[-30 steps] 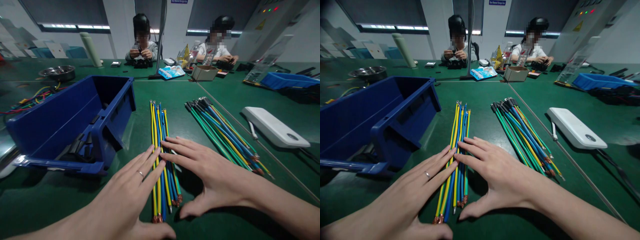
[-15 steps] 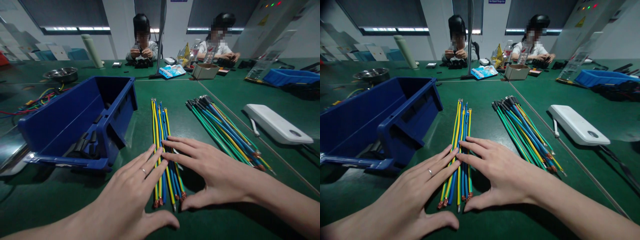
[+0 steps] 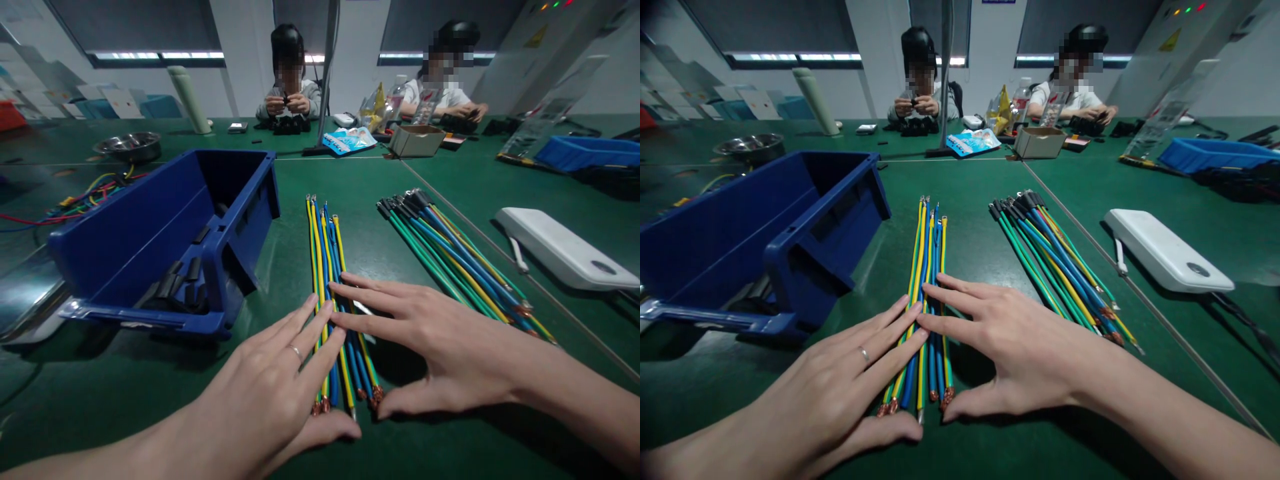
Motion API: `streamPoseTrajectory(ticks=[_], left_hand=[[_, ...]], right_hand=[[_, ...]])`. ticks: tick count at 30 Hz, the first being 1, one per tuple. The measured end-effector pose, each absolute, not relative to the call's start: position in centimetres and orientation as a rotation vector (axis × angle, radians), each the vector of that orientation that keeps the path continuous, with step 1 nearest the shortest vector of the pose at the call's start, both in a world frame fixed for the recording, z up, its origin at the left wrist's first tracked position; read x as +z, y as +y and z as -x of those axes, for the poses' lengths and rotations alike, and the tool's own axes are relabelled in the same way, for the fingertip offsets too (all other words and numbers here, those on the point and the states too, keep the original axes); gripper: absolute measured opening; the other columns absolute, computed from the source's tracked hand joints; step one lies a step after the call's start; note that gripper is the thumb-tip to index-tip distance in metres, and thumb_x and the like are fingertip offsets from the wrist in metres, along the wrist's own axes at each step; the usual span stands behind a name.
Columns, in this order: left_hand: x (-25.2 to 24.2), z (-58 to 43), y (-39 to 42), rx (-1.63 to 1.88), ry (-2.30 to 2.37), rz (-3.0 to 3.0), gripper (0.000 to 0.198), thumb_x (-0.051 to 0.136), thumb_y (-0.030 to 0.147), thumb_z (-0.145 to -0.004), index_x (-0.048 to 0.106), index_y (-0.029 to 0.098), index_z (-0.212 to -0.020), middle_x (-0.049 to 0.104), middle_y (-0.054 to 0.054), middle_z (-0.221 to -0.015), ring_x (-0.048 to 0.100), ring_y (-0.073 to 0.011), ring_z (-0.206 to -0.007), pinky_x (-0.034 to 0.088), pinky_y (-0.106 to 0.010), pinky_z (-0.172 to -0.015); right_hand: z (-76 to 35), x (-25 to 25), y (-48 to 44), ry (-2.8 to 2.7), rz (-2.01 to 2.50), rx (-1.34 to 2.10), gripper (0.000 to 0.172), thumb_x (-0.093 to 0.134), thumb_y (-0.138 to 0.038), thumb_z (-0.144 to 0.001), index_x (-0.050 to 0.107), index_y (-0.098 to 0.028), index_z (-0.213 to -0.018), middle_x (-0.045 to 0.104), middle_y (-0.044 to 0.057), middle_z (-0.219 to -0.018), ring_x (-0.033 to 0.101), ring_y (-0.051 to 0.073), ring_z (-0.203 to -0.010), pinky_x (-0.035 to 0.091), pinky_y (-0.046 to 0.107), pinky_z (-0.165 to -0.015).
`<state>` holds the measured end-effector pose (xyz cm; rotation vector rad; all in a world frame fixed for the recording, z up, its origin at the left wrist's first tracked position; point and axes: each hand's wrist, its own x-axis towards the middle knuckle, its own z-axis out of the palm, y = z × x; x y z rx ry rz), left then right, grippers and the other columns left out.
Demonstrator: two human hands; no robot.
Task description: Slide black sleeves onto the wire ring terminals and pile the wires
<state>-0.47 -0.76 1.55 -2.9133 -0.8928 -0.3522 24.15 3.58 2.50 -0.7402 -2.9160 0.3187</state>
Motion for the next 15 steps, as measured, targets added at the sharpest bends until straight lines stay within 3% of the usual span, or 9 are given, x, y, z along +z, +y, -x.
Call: streamPoseTrajectory(ticks=[4, 7, 11, 15], left_hand=[[1.63, 0.47, -0.31, -0.415, -0.836, 2.9, 0.071, 0.066, 0.06, -0.077, 0.062, 0.003, -0.119, 0.061, -0.025, -0.128, 0.056, -0.0378, -0.123, 0.052, -0.046, -0.099], [1.64, 0.49, -0.41, -0.452, -0.983, 2.933, 0.076, 0.067, 0.064, -0.074, 0.059, 0.006, -0.122, 0.061, -0.023, -0.129, 0.056, -0.0335, -0.125, 0.05, -0.044, -0.102], [1.51, 0.64, -0.9, -0.431, -1.17, 2.971, 0.104, 0.051, 0.082, -0.072, 0.038, 0.005, -0.141, 0.04, -0.026, -0.148, 0.039, -0.0358, -0.138, 0.046, -0.052, -0.104], [1.4, 0.56, -1.15, -0.205, -1.236, 2.953, 0.097, 0.056, 0.067, -0.082, 0.028, 0.001, -0.147, 0.026, -0.027, -0.153, 0.032, -0.0387, -0.14, 0.048, -0.055, -0.099]], right_hand=[[-24.4, 2.8, 3.83, -2.938, 0.724, 0.386, 0.08, 0.058, -0.066, -0.081, 0.038, -0.025, -0.147, 0.027, 0.007, -0.156, 0.025, 0.027, -0.143, 0.037, 0.049, -0.11], [-24.54, 2.9, 3.89, -2.894, 0.735, 0.427, 0.081, 0.063, -0.064, -0.078, 0.041, -0.024, -0.145, 0.033, 0.007, -0.154, 0.03, 0.027, -0.141, 0.038, 0.047, -0.109], [-24.57, 3.04, 3.85, -2.862, 0.75, 0.399, 0.08, 0.064, -0.063, -0.078, 0.043, -0.022, -0.143, 0.035, 0.007, -0.153, 0.038, 0.026, -0.138, 0.043, 0.045, -0.106], [-24.35, 3.11, 3.73, -2.881, 0.72, 0.376, 0.075, 0.063, -0.06, -0.079, 0.048, -0.018, -0.14, 0.039, 0.008, -0.15, 0.034, 0.027, -0.14, 0.04, 0.045, -0.109]])
